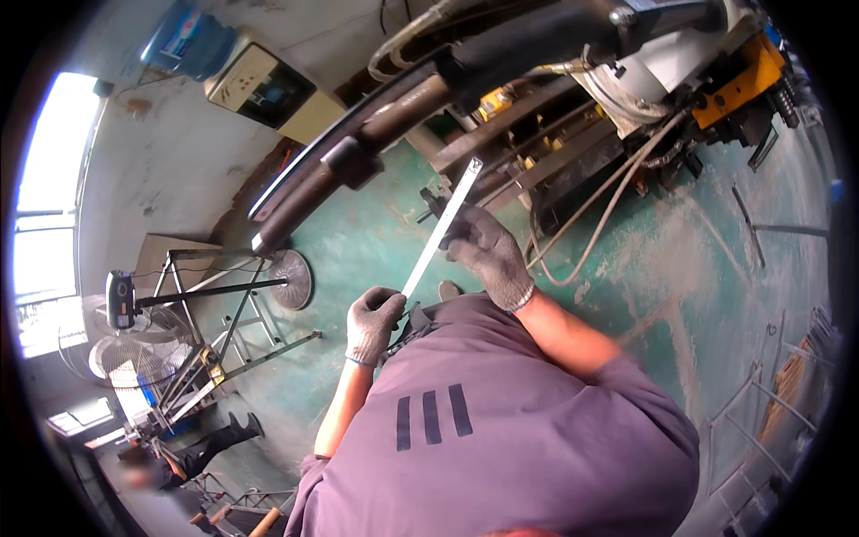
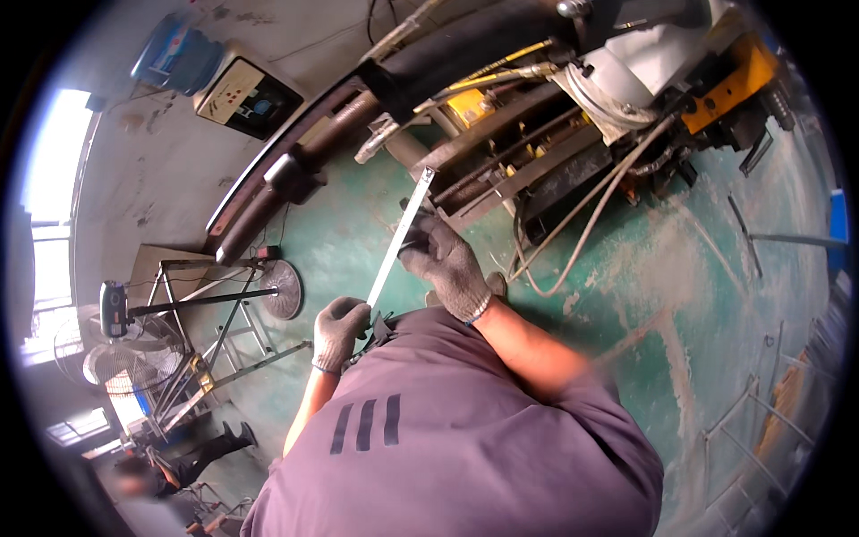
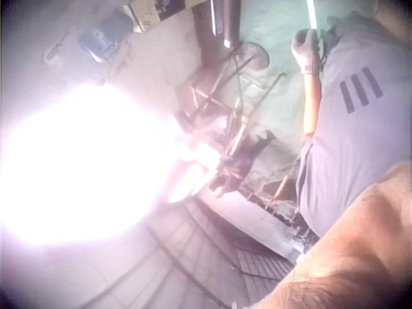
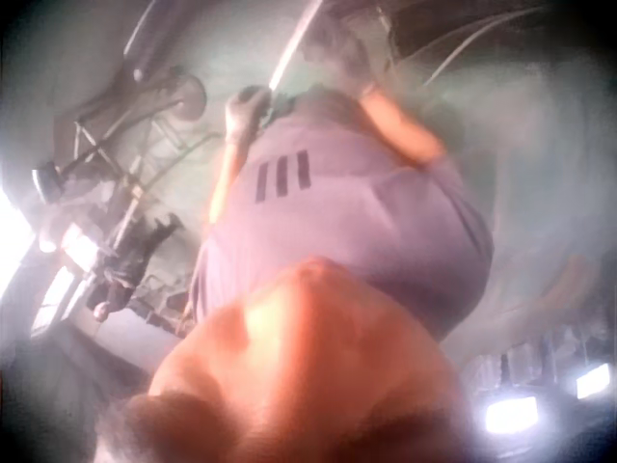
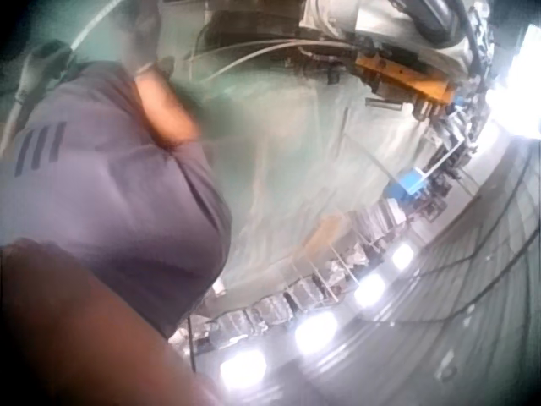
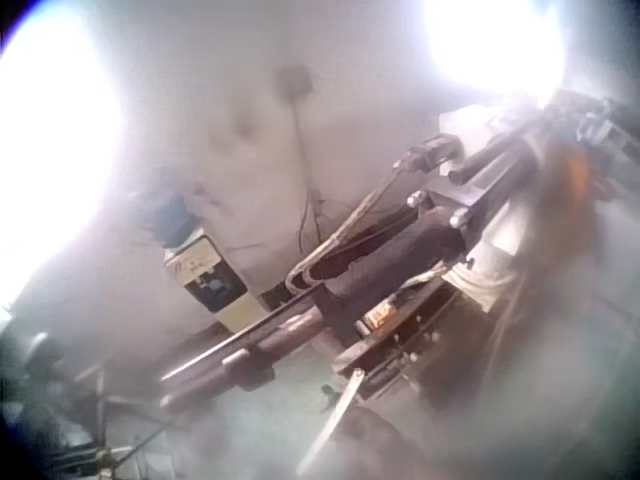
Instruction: The person measures a metal pipe clamped in a machine using a tape measure. They repeatedly extend the tape measure to check the length of the pipe and retract it, performing the measurement multiple times in a workshop setting.
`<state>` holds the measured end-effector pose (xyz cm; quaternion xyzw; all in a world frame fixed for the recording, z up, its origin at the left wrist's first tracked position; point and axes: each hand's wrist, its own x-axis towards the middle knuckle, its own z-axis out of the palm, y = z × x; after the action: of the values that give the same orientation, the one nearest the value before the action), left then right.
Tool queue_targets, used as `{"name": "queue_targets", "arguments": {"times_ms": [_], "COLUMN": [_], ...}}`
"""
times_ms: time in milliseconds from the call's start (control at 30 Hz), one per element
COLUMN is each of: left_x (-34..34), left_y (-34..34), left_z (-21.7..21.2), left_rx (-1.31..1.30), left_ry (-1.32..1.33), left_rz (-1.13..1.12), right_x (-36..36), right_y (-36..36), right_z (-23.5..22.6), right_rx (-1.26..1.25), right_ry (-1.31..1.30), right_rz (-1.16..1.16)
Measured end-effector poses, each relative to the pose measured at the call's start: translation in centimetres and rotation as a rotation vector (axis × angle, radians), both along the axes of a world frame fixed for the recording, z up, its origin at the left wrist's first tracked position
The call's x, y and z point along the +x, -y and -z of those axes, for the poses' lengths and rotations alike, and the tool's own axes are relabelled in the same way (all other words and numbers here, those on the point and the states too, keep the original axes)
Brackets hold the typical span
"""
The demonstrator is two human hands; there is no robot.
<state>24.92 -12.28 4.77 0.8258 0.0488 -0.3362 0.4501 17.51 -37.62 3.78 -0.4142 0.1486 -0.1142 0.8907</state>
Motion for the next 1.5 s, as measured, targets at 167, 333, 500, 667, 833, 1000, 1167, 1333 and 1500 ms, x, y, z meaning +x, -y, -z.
{"name": "queue_targets", "arguments": {"times_ms": [167, 333, 500, 667, 833, 1000, 1167, 1333, 1500], "left_x": [0.1, 1.2, 1.9, 3.0, 4.0, 3.6, 4.6, 6.6, 7.4], "left_y": [4.2, 8.6, 12.6, 13.0, 11.8, 12.1, 13.5, 17.1, 19.6], "left_z": [0.7, 3.4, 9.2, 12.0, 14.9, 18.1, 20.4, 23.7, 30.8], "left_rx": [0.030, 0.000, -0.065, -0.099, -0.082, -0.089, -0.093, 0.077, 0.249], "left_ry": [-0.004, -0.067, -0.170, -0.231, -0.287, -0.307, -0.292, -0.056, 0.523], "left_rz": [0.220, 0.330, 0.275, 0.020, -0.130, -0.152, -0.074, 0.106, 0.363], "right_x": [0.6, -0.5, -1.7, -1.6, 2.8, 7.3, 10.4, 9.9, 4.6], "right_y": [2.9, 2.8, 0.1, 5.4, 12.4, 16.8, 19.7, 20.3, 15.4], "right_z": [4.1, 7.3, 16.0, 20.6, 27.8, 33.6, 34.0, 36.3, 34.3], "right_rx": [-0.190, -0.326, -0.784, -0.724, -1.455, -1.833, -1.976, -1.927, -1.020], "right_ry": [-0.232, -0.426, -0.473, -0.728, -0.772, -0.654, -0.653, -0.635, -0.943], "right_rz": [0.459, 0.313, 0.077, 0.133, -0.169, -0.268, -0.623, -0.386, 0.195]}}
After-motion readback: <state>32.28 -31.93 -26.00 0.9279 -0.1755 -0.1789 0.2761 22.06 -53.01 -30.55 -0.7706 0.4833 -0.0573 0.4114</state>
